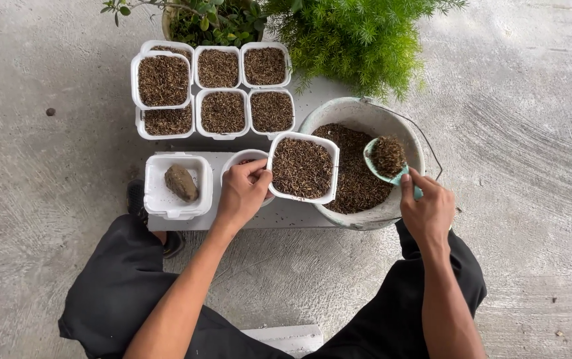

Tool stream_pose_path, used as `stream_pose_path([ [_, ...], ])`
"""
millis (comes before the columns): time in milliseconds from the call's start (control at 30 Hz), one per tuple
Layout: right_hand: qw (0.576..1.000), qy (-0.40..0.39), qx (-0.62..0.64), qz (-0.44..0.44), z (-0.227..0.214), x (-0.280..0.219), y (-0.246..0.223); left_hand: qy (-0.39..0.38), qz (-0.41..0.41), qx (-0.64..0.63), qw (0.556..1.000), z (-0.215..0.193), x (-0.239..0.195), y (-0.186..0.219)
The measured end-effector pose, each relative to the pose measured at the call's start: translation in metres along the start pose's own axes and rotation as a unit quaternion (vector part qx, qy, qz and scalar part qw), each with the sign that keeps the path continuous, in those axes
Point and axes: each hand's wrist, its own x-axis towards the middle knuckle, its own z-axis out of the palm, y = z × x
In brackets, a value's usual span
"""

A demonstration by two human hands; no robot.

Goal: The person scoops soil from a white bucket using a light blue plastic scoop and fills several small white square containers arranged on a tray. The person occasionally uses their hand to adjust the soil or move a rock within the containers.

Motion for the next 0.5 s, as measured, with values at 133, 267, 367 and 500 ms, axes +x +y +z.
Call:
stream_pose_path([
  [133, 1.0, 0.008, -0.004, -0.024, -0.003, -0.003, -0.013, 0.013, 0.013, 0.007, 1.0, 0.001, -0.001, -0.004],
  [267, 0.995, 0.028, -0.027, -0.087, 0.005, -0.005, -0.031, 0.022, 0.039, 0.027, 0.999, -0.001, -0.003, -0.005],
  [367, 0.99, 0.06, 0.005, -0.125, 0.014, -0.007, -0.042, 0.03, 0.054, 0.039, 0.997, 0.003, -0.005, -0.007],
  [500, 0.98, 0.09, 0.026, -0.176, 0.026, -0.007, -0.065, 0.036, 0.052, 0.048, 0.997, 0.004, -0.001, -0.016],
])
